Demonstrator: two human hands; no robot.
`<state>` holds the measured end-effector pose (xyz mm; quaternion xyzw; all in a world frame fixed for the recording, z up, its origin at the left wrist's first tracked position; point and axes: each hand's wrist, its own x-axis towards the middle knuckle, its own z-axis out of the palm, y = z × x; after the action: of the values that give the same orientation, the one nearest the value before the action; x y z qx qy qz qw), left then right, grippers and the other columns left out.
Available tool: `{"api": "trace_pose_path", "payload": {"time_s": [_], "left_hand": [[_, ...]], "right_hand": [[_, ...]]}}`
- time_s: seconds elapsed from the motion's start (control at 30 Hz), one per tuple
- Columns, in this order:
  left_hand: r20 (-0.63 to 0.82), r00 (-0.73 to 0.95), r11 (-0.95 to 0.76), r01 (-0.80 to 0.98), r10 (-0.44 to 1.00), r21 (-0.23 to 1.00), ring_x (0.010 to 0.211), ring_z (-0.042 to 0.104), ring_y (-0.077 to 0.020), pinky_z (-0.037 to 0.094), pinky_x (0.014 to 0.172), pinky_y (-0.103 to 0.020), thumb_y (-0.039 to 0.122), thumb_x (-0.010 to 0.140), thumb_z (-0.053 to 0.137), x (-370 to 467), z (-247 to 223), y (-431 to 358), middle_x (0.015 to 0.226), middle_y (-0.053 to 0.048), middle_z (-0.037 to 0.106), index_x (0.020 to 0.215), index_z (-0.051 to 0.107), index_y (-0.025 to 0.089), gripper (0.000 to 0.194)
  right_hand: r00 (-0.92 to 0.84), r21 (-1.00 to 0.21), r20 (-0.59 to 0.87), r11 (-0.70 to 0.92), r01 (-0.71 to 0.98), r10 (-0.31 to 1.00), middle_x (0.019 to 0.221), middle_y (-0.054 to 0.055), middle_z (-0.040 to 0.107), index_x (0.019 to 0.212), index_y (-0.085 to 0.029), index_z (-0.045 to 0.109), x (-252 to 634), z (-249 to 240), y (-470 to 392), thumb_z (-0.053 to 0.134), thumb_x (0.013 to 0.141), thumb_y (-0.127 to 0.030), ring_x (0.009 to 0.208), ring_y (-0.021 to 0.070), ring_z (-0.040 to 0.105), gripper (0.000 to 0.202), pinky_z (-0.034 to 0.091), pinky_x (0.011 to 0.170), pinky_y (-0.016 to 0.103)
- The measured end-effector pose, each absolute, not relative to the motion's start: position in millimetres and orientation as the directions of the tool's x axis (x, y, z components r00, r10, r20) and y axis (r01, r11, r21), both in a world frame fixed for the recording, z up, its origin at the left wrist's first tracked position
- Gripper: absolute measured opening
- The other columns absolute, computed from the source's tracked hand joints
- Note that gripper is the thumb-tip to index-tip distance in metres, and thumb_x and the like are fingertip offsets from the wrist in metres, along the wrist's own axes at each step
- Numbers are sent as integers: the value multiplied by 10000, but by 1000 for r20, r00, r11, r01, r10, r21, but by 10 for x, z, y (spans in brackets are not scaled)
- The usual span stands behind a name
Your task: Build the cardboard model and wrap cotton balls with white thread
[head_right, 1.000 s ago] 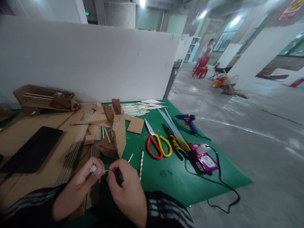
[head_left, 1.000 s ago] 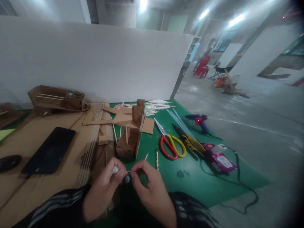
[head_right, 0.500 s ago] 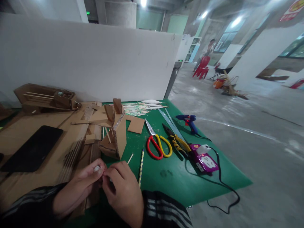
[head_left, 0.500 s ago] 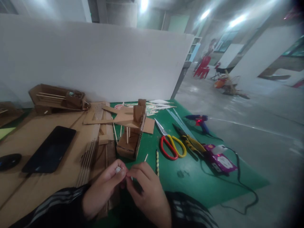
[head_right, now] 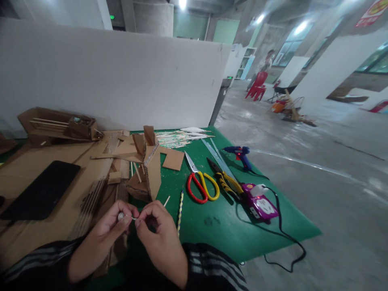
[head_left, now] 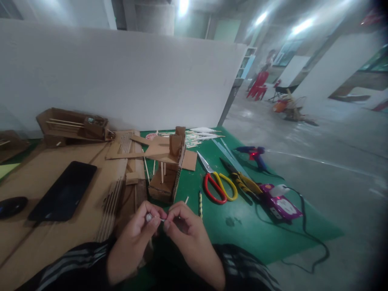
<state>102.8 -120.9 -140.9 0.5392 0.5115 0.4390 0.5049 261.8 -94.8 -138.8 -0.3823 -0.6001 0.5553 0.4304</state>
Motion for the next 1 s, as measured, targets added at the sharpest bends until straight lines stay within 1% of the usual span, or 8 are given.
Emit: {"api": "trace_pose_path", "payload": {"time_s": [0.1, 0.2, 0.33, 0.47, 0.7, 0.77, 0.9, 1.0], "left_hand": [[-21, 77, 3, 227, 997, 974, 721, 495, -159, 396, 693, -286, 423, 974, 426, 1019, -1395, -1214, 892, -29, 581, 880, 522, 204, 257], [-5, 83, -20, 300, 997, 954, 707, 491, -164, 386, 673, -278, 425, 967, 431, 1018, -1400, -1221, 810, -13, 557, 857, 531, 204, 266], [-32, 106, -3, 313, 994, 950, 667, 470, -155, 383, 644, -263, 438, 959, 438, 1031, -1421, -1229, 740, 13, 506, 842, 527, 204, 276], [-75, 91, 45, 291, 993, 956, 611, 440, -139, 368, 581, -243, 442, 934, 480, 1026, -1417, -1215, 687, 34, 468, 845, 540, 202, 263], [-40, 41, 24, 323, 998, 946, 716, 558, -163, 434, 675, -253, 366, 907, 533, 1008, -1348, -1186, 757, -5, 599, 835, 585, 194, 193], [-27, 27, 17, 341, 999, 940, 711, 569, -164, 440, 670, -255, 368, 903, 539, 1010, -1346, -1192, 757, -7, 612, 831, 590, 195, 194], [-13, -4, 13, 398, 1000, 917, 680, 572, -161, 445, 635, -254, 369, 889, 565, 997, -1377, -1201, 730, 0, 618, 814, 596, 200, 187], [-23, -24, 31, 389, 999, 921, 770, 625, -172, 481, 703, -261, 365, 884, 585, 978, -1410, -1190, 826, -13, 676, 921, 596, 207, 163]], "right_hand": [[-345, -999, 23, 6, -49, 938, 753, -18, 517, 779, -184, 550, 2618, -1397, -952, 618, 859, -264, 691, 125, 493, 132, 412, 634, 227], [-332, -999, 28, 32, 7, 943, 730, -22, 525, 779, -180, 554, 2624, -1411, -972, 593, 882, -262, 686, 122, 485, 138, 398, 632, 223], [-309, -994, 61, 86, 67, 949, 738, -18, 542, 782, -178, 563, 2631, -1437, -994, 582, 882, -229, 698, 126, 495, 113, 409, 651, 226], [-307, -994, 43, 72, 84, 951, 749, -14, 544, 796, -180, 569, 2631, -1441, -986, 583, 898, -276, 702, 129, 498, 141, 415, 651, 228], [-344, -999, -27, -40, -31, 939, 737, -17, 539, 841, -175, 579, 2615, -1436, -963, 590, 912, -351, 689, 125, 502, 190, 424, 649, 232], [-329, -1000, -2, -5, -7, 944, 745, -11, 551, 834, -175, 584, 2621, -1438, -966, 588, 915, -344, 691, 128, 514, 187, 431, 651, 238], [-297, -973, 162, 202, 108, 941, 807, 21, 605, 822, -175, 626, 2641, -1416, -973, 576, 920, -258, 757, 146, 567, 137, 448, 702, 250], [-297, -924, 286, 345, 168, 911, 830, 40, 636, 828, -171, 647, 2646, -1412, -973, 572, 896, -170, 795, 157, 597, 101, 462, 726, 256]]}}
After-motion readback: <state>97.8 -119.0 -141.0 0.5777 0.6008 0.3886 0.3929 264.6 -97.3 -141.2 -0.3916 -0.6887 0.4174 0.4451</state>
